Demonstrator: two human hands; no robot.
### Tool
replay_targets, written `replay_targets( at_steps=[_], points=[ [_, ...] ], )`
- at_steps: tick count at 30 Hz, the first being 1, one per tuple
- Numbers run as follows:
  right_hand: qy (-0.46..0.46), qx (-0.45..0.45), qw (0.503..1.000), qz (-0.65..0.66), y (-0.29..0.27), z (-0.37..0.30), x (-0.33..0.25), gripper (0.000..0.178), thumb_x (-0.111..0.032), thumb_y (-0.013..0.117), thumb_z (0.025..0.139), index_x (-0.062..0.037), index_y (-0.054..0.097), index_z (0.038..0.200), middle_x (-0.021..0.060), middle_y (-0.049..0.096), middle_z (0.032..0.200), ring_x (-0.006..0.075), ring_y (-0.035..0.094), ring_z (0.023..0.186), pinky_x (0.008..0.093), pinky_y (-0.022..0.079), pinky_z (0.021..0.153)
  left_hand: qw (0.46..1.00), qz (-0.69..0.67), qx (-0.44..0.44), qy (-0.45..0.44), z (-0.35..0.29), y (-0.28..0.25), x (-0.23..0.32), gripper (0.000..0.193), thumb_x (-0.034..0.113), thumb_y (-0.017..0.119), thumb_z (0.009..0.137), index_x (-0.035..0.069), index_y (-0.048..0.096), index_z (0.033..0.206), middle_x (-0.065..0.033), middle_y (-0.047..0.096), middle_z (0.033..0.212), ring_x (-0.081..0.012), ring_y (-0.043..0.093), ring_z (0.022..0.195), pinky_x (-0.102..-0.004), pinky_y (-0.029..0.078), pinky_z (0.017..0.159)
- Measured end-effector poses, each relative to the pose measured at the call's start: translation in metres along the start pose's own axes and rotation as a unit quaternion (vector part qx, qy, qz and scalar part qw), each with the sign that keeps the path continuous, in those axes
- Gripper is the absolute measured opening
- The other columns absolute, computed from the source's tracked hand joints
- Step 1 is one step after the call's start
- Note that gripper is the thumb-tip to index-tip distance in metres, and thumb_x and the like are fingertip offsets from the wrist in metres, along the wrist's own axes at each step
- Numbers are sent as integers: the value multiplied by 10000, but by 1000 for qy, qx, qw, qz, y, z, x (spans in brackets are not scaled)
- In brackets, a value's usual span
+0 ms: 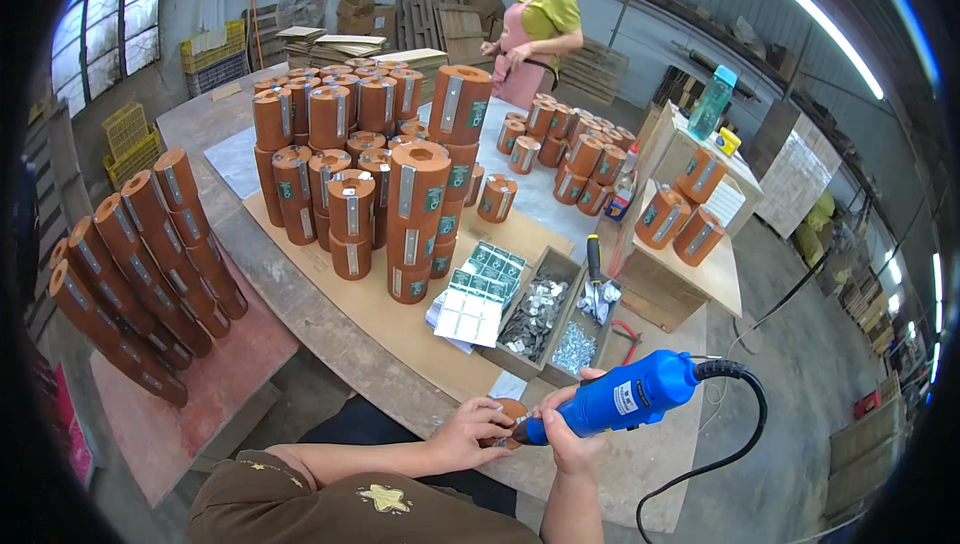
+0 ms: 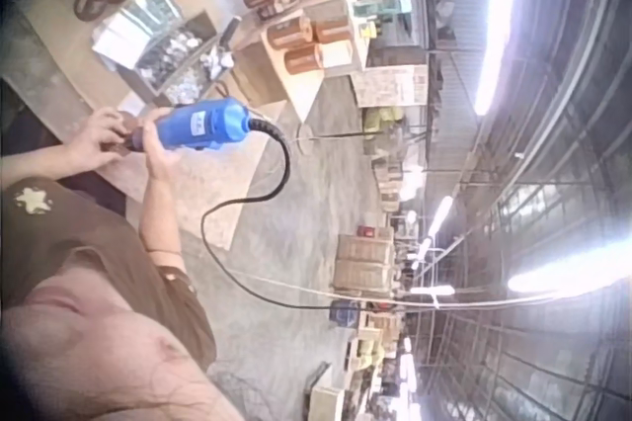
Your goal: Assembling small wooden furniture components by attaching metal clips using an electric screwdriver.
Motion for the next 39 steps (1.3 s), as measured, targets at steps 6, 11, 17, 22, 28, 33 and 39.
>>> replay_targets(
  at_steps=[6,11,17,22,28,33,39],
  points=[
    [-26,-9,1000,-6,-6,-4,-6,559,55,572,657,-20,283,1130,90,524,670,176,536,624,317,461,610,1000,-8,3,13,1,3,4,310,151,733,549,35,628,817,-45,580,937,-270,464,979,-365,383,853],
    [-26,-10,999,-23,-11,-8,-7,558,48,576,662,-18,285,1133,78,516,668,166,530,618,291,453,607,998,-44,2,-37,-2,10,3,229,140,723,605,48,630,793,-46,593,953,-270,456,1012,-384,358,868],
    [-66,-8,979,-193,-16,-3,-2,550,36,619,658,10,331,1126,45,536,737,108,517,661,239,419,632,999,-35,14,-23,6,6,-5,112,74,681,610,92,610,695,-17,606,889,-255,462,965,-382,350,841],
    [-35,-61,985,-155,11,12,1,579,2,568,702,18,238,1178,95,498,681,194,510,597,317,441,603,997,-31,27,-60,14,-6,-15,123,44,697,595,58,629,697,-22,601,853,-254,454,968,-353,361,846],
    [-53,-73,972,-219,4,8,-3,560,2,553,709,22,237,1171,97,496,680,205,516,598,339,447,603,997,-46,11,-64,9,7,-18,134,45,715,583,46,629,684,-21,606,859,-254,447,976,-343,366,843],
    [-24,-61,982,-175,8,1,-5,545,-9,534,722,15,226,1170,101,491,694,208,515,601,353,443,600,997,-45,7,-68,2,8,-13,127,43,714,585,41,629,679,-14,608,848,-251,444,979,-340,368,841],
    [-24,-58,979,-193,5,0,-5,520,-2,525,729,7,232,1158,99,488,693,206,513,599,349,439,589,996,-49,11,-76,2,9,-16,107,41,702,599,42,635,682,-19,607,857,-249,433,994,-337,358,849]
  ],
)
Point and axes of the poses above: each hand's wrist, its own z-axis towards the middle knuckle, its own y-axis out of the palm, x = y × z, the point moved 9 cm from there along z, towards the middle knuckle
